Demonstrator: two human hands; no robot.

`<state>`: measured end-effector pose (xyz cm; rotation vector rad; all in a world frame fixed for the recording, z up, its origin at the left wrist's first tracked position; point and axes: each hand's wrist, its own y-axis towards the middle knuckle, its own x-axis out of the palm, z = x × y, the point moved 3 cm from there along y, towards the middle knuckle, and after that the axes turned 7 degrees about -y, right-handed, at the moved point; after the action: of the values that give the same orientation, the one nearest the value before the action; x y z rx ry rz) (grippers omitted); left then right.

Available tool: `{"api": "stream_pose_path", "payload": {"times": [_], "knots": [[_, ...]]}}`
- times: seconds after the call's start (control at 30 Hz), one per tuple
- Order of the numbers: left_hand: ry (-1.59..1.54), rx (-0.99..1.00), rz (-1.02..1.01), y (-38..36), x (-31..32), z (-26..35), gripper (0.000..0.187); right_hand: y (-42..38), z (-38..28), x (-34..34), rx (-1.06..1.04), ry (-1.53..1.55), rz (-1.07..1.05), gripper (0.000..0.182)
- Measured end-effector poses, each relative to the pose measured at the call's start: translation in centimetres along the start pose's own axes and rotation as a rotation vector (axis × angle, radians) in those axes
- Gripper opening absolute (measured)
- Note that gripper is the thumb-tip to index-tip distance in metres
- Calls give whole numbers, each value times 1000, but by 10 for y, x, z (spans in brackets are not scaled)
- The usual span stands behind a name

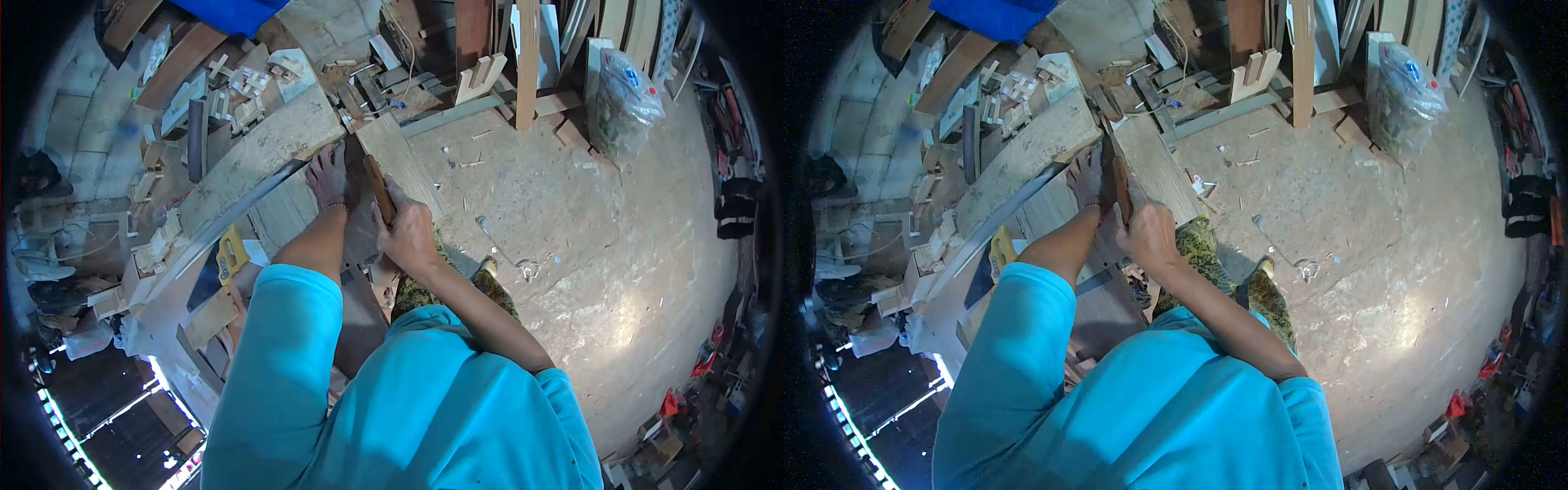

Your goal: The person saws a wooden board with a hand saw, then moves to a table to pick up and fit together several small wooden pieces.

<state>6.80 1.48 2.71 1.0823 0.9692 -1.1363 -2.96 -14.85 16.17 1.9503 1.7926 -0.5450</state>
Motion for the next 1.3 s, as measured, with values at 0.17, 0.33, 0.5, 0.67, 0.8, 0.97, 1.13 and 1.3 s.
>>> {"api": "stream_pose_path", "payload": {"times": [0.17,0.33,0.5,0.67,0.8,0.97,1.13,1.3], "knots": [[18,-53,-91,1,1,-2,42,1,-11,-11,-2,24,-7,42],[-26,-50,-38,0,-10,5,42,-35,-27,-50,-10,-98,-86,40],[-101,-38,49,-4,-2,1,39,-71,-31,-83,-24,-98,-42,43],[-112,-30,61,-4,-13,8,35,-63,-34,-64,-33,-99,33,35],[-109,-30,29,-6,-17,10,38,-23,-32,-38,-52,-111,38,30],[-198,-106,11,1,23,-11,45,28,-15,-6,-91,-114,60,28],[-100,-66,-46,-4,-14,7,44,-15,-39,-28,-91,-108,38,34],[-184,-35,88,-5,-19,11,37,-91,-32,-91,11,-4,44,33]]}}
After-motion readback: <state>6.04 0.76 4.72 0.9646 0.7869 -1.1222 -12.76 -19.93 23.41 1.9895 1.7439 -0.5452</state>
